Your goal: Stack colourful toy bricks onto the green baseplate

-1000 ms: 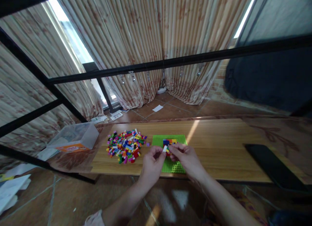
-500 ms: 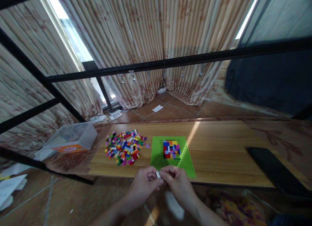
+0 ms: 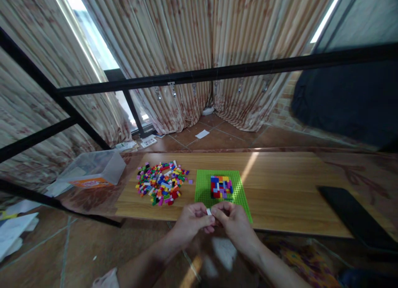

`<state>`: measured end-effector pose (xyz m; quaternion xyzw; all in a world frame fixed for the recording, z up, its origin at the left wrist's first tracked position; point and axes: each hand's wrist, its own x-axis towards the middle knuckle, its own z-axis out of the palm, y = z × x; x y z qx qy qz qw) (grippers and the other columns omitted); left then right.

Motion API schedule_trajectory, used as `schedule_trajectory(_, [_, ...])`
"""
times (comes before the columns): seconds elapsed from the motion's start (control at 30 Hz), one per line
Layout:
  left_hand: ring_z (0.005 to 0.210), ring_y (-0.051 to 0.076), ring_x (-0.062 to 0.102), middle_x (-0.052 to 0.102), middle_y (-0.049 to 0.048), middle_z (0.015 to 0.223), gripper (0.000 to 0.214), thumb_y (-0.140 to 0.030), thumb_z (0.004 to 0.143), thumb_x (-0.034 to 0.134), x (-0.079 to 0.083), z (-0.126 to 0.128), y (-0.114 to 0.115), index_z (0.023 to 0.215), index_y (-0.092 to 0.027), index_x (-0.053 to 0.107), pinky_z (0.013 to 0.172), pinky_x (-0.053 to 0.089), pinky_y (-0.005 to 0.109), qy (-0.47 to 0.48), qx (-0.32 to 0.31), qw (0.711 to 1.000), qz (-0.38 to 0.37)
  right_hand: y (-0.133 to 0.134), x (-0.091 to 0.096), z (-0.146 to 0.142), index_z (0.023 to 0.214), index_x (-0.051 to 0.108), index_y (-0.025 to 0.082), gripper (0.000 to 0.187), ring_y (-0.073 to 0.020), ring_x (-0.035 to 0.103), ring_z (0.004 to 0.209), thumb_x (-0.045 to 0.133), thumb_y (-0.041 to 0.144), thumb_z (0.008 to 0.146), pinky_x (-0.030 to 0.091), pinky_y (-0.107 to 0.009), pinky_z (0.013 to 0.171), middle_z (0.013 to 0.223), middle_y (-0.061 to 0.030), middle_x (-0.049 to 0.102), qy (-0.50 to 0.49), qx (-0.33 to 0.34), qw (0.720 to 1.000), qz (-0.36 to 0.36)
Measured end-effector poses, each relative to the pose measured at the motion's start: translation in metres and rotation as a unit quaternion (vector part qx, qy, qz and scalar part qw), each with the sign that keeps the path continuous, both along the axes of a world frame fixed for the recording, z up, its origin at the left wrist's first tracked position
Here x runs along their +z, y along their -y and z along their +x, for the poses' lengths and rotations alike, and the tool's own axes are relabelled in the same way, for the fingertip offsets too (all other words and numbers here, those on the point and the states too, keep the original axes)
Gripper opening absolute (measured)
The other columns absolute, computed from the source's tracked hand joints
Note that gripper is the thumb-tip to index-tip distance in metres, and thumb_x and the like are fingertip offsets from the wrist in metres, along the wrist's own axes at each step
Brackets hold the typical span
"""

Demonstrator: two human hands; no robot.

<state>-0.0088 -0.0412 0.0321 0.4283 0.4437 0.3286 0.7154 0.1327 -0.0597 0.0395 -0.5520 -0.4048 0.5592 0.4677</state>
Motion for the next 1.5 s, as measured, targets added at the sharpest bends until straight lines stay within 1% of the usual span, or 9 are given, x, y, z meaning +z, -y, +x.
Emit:
schedule_trajectory(0.17, [0.053, 0.01, 0.06, 0.067, 0.0033, 0.065, 0.036, -0.038, 0.06, 0.08, 0.005, -0.006, -0.006, 0.073, -0.013, 0.058, 0.053, 0.047, 0.021, 0.026, -0.023, 0.999, -0.012, -0.008, 0.005, 0.016, 0.063, 0.062, 0.014, 0.036, -0.0084, 0.047, 0.048, 0.077, 0.046, 0.056, 0.04, -0.024, 0.05, 0.055, 0.002, 0.056, -0.074, -0.026, 0.996, -0.045])
schedule_trajectory(0.27, [0.053, 0.009, 0.058, 0.065, 0.0015, 0.066, 0.034, -0.04, 0.063, 0.076, 0.003, -0.011, -0.013, 0.075, -0.014, 0.059, 0.055, 0.047, 0.021, -0.002, -0.01, 1.0, -0.001, -0.014, 0.007, 0.03, 0.066, 0.063, 0.014, 0.039, -0.0079, 0.047, 0.049, 0.079, 0.048, 0.052, 0.043, -0.025, 0.052, 0.06, 0.0007, 0.058, -0.087, -0.047, 0.993, -0.07])
schedule_trajectory(0.4, [0.052, 0.009, 0.052, 0.057, -0.0024, 0.06, 0.025, -0.038, 0.071, 0.067, -0.01, -0.02, -0.03, 0.069, -0.015, 0.056, 0.054, 0.043, 0.021, -0.116, 0.033, 0.985, 0.124, -0.023, 0.002, 0.049, 0.064, 0.065, 0.014, 0.038, -0.0096, 0.047, 0.048, 0.075, 0.05, 0.054, 0.042, -0.026, 0.051, 0.054, 0.0007, 0.057, 0.002, -0.08, 0.995, -0.061])
schedule_trajectory(0.47, [0.057, 0.01, 0.052, 0.055, -0.0027, 0.06, 0.019, -0.034, 0.075, 0.061, -0.017, -0.028, -0.038, 0.069, -0.017, 0.055, 0.056, 0.041, 0.022, -0.19, 0.046, 0.957, 0.215, -0.027, -0.005, 0.059, 0.062, 0.065, 0.014, 0.037, -0.0104, 0.047, 0.047, 0.072, 0.05, 0.056, 0.041, -0.026, 0.05, 0.051, 0.0009, 0.055, 0.048, -0.093, 0.993, -0.054])
schedule_trajectory(0.57, [0.061, 0.012, 0.052, 0.055, -0.0023, 0.063, 0.015, -0.032, 0.081, 0.054, -0.027, -0.042, -0.048, 0.076, -0.018, 0.057, 0.058, 0.039, 0.023, -0.318, 0.041, 0.893, 0.317, -0.032, -0.02, 0.076, 0.061, 0.066, 0.015, 0.035, -0.0113, 0.048, 0.046, 0.066, 0.05, 0.061, 0.039, -0.025, 0.048, 0.048, 0.0001, 0.055, 0.118, -0.087, 0.988, -0.042])
schedule_trajectory(0.7, [0.061, 0.013, 0.053, 0.057, -0.001, 0.067, 0.016, -0.032, 0.086, 0.048, -0.037, -0.053, -0.052, 0.082, -0.019, 0.057, 0.058, 0.038, 0.023, -0.425, 0.019, 0.822, 0.379, -0.036, -0.034, 0.091, 0.06, 0.067, 0.014, 0.036, -0.0126, 0.05, 0.045, 0.06, 0.049, 0.067, 0.037, -0.025, 0.046, 0.045, -0.0014, 0.056, 0.223, -0.065, 0.972, -0.031])
schedule_trajectory(0.8, [0.068, 0.014, 0.056, 0.06, 0.0013, 0.075, 0.017, -0.031, 0.088, 0.046, -0.043, -0.055, -0.052, 0.084, -0.019, 0.057, 0.064, 0.04, 0.024, -0.444, 0.014, 0.792, 0.418, -0.038, -0.037, 0.092, 0.062, 0.069, 0.014, 0.035, -0.0135, 0.051, 0.044, 0.058, 0.046, 0.069, 0.035, -0.024, 0.045, 0.045, -0.0022, 0.058, 0.273, -0.052, 0.96, -0.032])
schedule_trajectory(1.07, [0.068, 0.014, 0.055, 0.059, 0.0011, 0.074, 0.02, -0.033, 0.09, 0.044, -0.045, -0.056, -0.052, 0.084, -0.019, 0.057, 0.063, 0.039, 0.023, -0.444, 0.012, 0.793, 0.417, -0.042, -0.03, 0.08, 0.065, 0.073, 0.016, 0.033, -0.0156, 0.054, 0.047, 0.053, 0.04, 0.076, 0.031, -0.025, 0.047, 0.048, -0.0046, 0.062, 0.405, -0.016, 0.914, -0.029])
schedule_trajectory(1.5, [0.075, 0.015, 0.058, 0.061, 0.0025, 0.08, 0.017, -0.032, 0.09, 0.045, -0.049, -0.057, -0.052, 0.087, -0.02, 0.058, 0.071, 0.043, 0.026, -0.436, 0.01, 0.796, 0.42, -0.045, -0.008, 0.061, 0.067, 0.075, 0.021, 0.031, -0.022, 0.065, 0.067, 0.053, 0.039, 0.079, 0.032, -0.027, 0.053, 0.07, -0.0112, 0.072, 0.538, -0.023, 0.839, -0.081])
